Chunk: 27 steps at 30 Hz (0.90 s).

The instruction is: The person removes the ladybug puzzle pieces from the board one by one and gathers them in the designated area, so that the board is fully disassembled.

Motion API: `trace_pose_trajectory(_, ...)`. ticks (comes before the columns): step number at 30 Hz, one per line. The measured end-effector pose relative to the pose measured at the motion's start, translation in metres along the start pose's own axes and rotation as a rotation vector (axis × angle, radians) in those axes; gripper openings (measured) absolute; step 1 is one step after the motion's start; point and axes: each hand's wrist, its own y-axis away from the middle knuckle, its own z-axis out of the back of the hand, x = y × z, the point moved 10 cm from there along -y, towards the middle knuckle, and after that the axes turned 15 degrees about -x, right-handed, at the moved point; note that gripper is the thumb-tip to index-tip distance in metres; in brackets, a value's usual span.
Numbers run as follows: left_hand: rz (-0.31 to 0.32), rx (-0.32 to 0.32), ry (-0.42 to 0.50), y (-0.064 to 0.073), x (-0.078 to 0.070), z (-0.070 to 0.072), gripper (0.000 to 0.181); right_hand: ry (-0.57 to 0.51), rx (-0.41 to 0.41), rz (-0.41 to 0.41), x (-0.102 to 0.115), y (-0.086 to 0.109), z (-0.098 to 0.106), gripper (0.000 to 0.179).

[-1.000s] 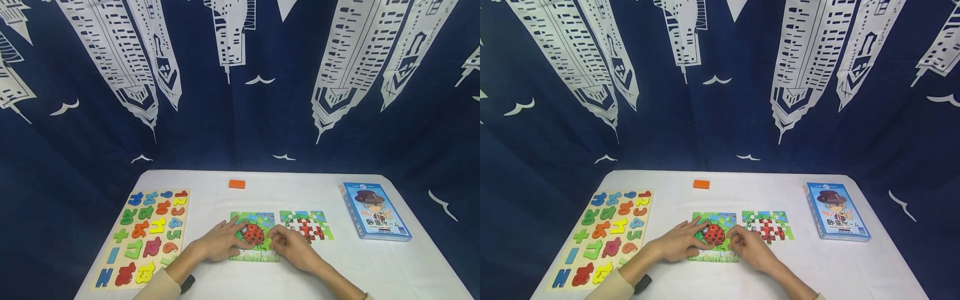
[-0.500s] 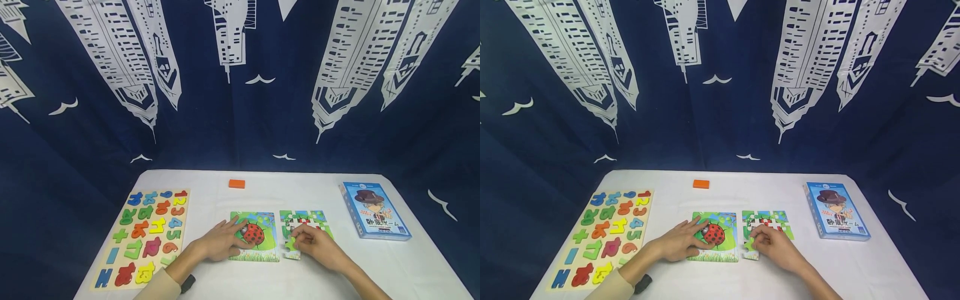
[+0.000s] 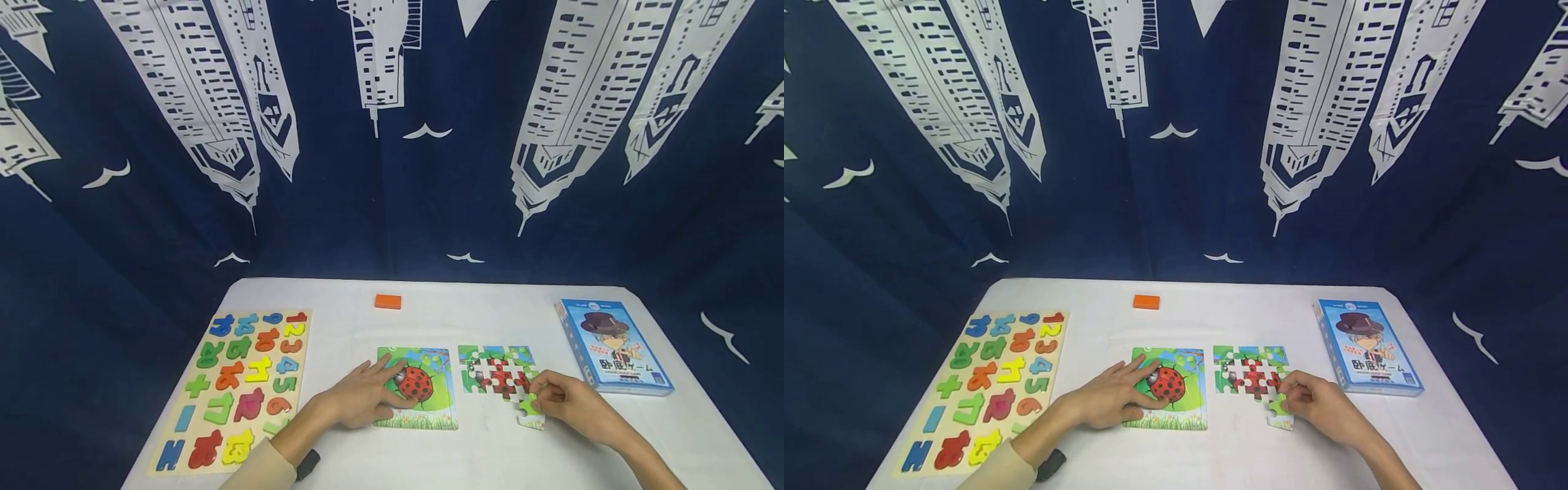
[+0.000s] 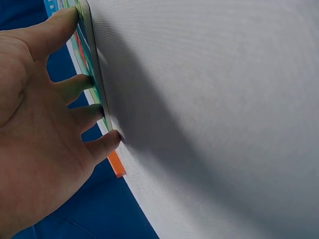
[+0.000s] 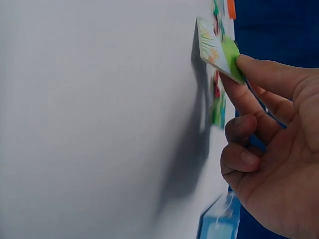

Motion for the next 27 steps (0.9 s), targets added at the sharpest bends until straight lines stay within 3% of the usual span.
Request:
trace_pose_trajectory(12,0.002,0.009,0.012,0.001,-0.001,0.000,0.045,0.071,-0.033,-0.054,-0.030,-0.005,0.012,0.021)
trace_pose_trajectory(22,0.011,0.018,0.003,0.001,0.001,-0.002,0.044,0.098,-0.074,0.013,-0.025,-0.008,0.010,0.016)
trace_pose_trajectory(27,0.014,0.020,-0.003,0.000,0.001,-0.002,0.043,0.113,-0.088,0.005,-0.025,-0.009,0.009,0.014)
